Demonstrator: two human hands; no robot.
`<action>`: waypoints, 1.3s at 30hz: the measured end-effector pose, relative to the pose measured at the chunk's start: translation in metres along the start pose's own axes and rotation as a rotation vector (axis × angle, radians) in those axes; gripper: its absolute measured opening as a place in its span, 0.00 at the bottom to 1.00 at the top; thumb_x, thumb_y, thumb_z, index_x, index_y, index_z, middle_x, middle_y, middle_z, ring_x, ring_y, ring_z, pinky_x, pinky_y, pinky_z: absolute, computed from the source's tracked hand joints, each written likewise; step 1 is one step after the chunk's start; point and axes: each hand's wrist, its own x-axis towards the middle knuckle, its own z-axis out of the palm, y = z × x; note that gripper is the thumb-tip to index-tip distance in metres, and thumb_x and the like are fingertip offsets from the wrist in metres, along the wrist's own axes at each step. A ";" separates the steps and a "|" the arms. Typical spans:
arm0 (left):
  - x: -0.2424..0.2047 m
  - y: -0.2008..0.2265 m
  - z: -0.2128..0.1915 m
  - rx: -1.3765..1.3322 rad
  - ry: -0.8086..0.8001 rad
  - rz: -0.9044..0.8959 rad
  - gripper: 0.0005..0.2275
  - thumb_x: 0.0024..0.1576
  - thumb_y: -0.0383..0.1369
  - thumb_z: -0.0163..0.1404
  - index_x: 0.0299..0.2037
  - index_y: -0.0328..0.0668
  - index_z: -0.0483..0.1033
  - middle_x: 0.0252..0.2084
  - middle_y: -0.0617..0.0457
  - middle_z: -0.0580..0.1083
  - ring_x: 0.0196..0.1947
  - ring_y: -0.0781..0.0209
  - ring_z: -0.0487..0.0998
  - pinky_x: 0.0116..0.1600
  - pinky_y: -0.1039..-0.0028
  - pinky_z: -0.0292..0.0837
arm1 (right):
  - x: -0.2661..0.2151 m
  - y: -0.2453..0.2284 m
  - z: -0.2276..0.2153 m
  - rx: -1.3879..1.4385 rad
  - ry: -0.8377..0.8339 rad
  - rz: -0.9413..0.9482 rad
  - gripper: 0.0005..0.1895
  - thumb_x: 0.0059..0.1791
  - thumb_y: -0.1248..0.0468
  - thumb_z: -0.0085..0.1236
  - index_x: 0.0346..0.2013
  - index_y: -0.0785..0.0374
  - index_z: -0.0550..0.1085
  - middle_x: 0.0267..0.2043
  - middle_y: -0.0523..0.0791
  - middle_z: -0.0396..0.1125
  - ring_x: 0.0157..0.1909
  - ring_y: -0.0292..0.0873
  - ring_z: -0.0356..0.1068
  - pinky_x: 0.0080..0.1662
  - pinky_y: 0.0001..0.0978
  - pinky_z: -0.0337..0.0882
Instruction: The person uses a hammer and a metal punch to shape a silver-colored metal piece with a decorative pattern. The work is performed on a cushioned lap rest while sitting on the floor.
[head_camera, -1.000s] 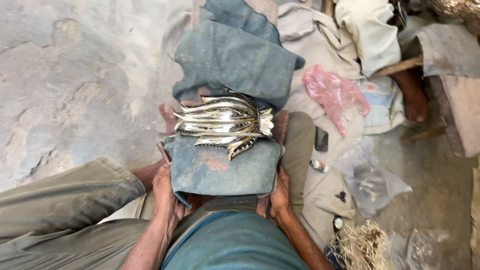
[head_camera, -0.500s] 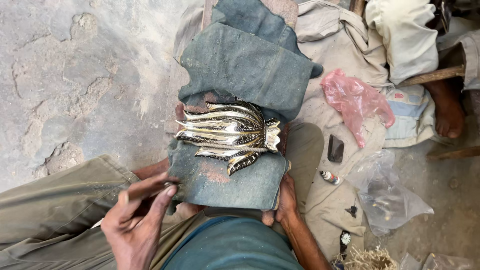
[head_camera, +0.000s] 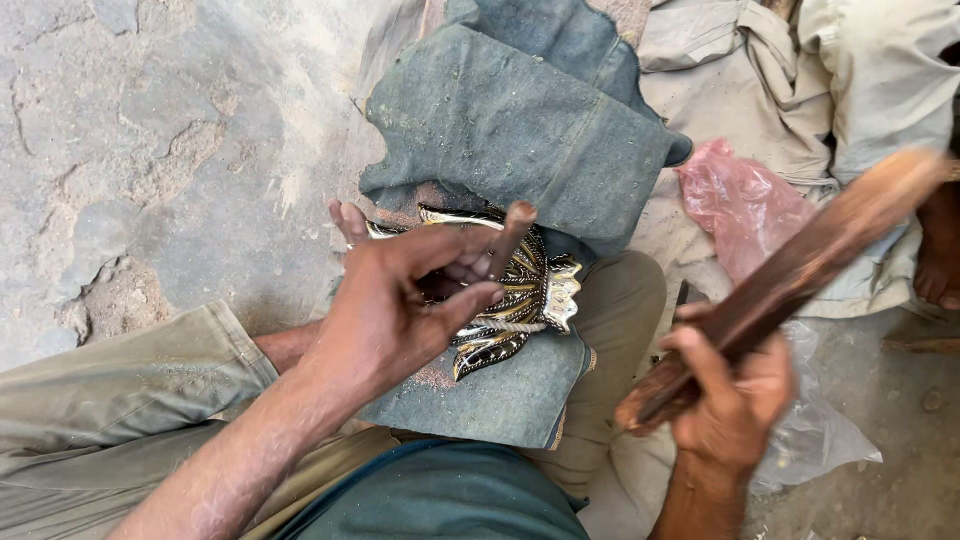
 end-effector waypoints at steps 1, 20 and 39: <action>0.005 0.000 0.001 -0.014 -0.027 -0.047 0.18 0.51 0.28 0.61 0.54 0.46 0.78 0.42 0.54 0.81 0.39 0.67 0.85 0.44 0.77 0.84 | 0.006 -0.012 0.005 -0.001 -0.031 -0.115 0.24 0.53 0.78 0.58 0.62 0.71 0.63 0.47 0.54 0.71 0.44 0.44 0.73 0.50 0.36 0.78; 0.030 0.016 -0.002 0.336 -0.319 0.560 0.19 0.60 0.32 0.54 0.63 0.45 0.73 0.49 0.44 0.80 0.43 0.44 0.83 0.47 0.56 0.77 | 0.058 -0.061 -0.016 -0.380 -0.493 -0.091 0.19 0.48 0.82 0.64 0.48 0.70 0.67 0.41 0.50 0.68 0.46 0.39 0.72 0.50 0.36 0.78; 0.026 0.007 -0.005 0.258 -0.290 0.589 0.18 0.62 0.34 0.53 0.62 0.43 0.71 0.49 0.46 0.79 0.45 0.46 0.83 0.47 0.58 0.77 | 0.047 -0.075 -0.019 -1.496 -0.458 -0.484 0.19 0.37 0.74 0.68 0.43 0.70 0.78 0.34 0.51 0.74 0.36 0.46 0.75 0.39 0.39 0.73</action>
